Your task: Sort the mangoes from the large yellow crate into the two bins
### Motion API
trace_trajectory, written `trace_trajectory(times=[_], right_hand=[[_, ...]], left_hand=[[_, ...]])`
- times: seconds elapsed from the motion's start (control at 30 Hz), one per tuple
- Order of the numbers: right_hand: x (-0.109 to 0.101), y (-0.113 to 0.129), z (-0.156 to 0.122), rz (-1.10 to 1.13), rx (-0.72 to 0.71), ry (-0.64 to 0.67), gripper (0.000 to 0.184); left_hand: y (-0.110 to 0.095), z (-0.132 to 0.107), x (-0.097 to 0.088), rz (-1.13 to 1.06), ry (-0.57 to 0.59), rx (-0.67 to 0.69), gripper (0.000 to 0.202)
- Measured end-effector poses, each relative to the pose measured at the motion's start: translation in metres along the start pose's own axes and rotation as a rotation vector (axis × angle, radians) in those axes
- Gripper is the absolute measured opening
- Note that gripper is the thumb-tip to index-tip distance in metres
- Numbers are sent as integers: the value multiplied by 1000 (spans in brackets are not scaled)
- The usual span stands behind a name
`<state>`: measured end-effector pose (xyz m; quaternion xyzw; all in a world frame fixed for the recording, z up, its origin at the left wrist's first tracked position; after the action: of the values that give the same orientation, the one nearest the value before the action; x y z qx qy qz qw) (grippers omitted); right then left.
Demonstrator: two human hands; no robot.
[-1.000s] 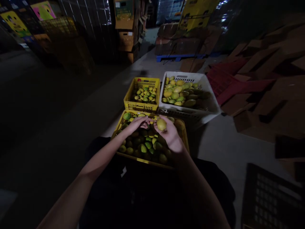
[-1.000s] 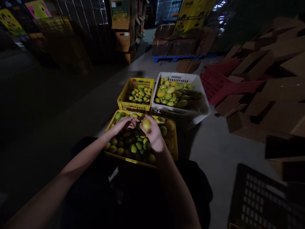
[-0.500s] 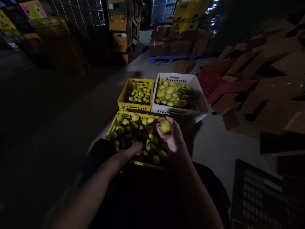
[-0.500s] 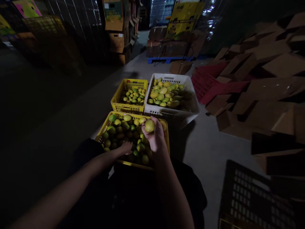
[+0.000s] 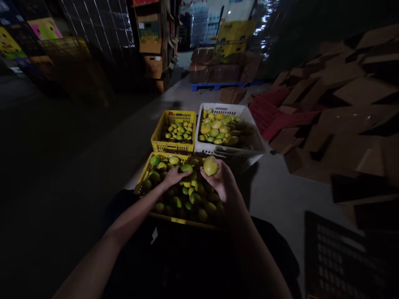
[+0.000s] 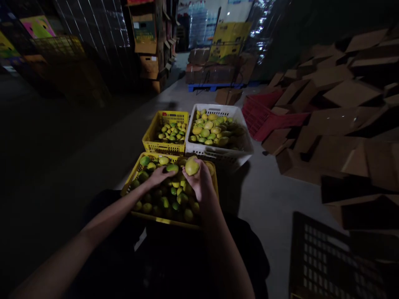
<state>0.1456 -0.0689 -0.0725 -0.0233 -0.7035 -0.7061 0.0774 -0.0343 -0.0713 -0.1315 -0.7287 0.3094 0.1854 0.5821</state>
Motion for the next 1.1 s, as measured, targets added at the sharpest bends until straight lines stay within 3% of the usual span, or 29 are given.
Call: trace_trajectory(times=[0.1,0.17,0.23,0.37,0.53,0.77,0.93,1.1], right_hand=[[6,13,-7,108,72,36,33],[13,22,-12,134,128,115,41],[20,30,-16,87,124,193,49],[29,38,-22,-65,-53,130,40],[37,39,-23,-190,-192,54,47],[47,40,-25,-165,-158,105,45],[52,42,-25,-94,-164,91,42],[43,56,-26,-37,-186,36,36]], left_hand=[[-18,-9,-49,-710,-110,110,48],[-22,-19,-68,-960,-112,136,45],[-24,-29,-78,-1071,-128,131,39],[-35,-40,-82,-1096,-142,231,40],[-50,-44,-80,-1069,-107,344,59],[-56,-44,-78,-1093,-75,238,46],[-58,-50,-70,-1165,-123,220,40],[-61,-54,-59,-985,-81,224,42]])
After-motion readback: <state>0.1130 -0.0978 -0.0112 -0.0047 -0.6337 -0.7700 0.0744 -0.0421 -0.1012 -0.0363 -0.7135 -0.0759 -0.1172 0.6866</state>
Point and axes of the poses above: each hand's wrist, its own z-axis towards the middle knuckle, its own x-axis out of the palm, y = z × x, the point moved 3 cm from there along z, towards the middle knuckle, and after that the axes turned 3 degrees about y, right-handed, at the moved point
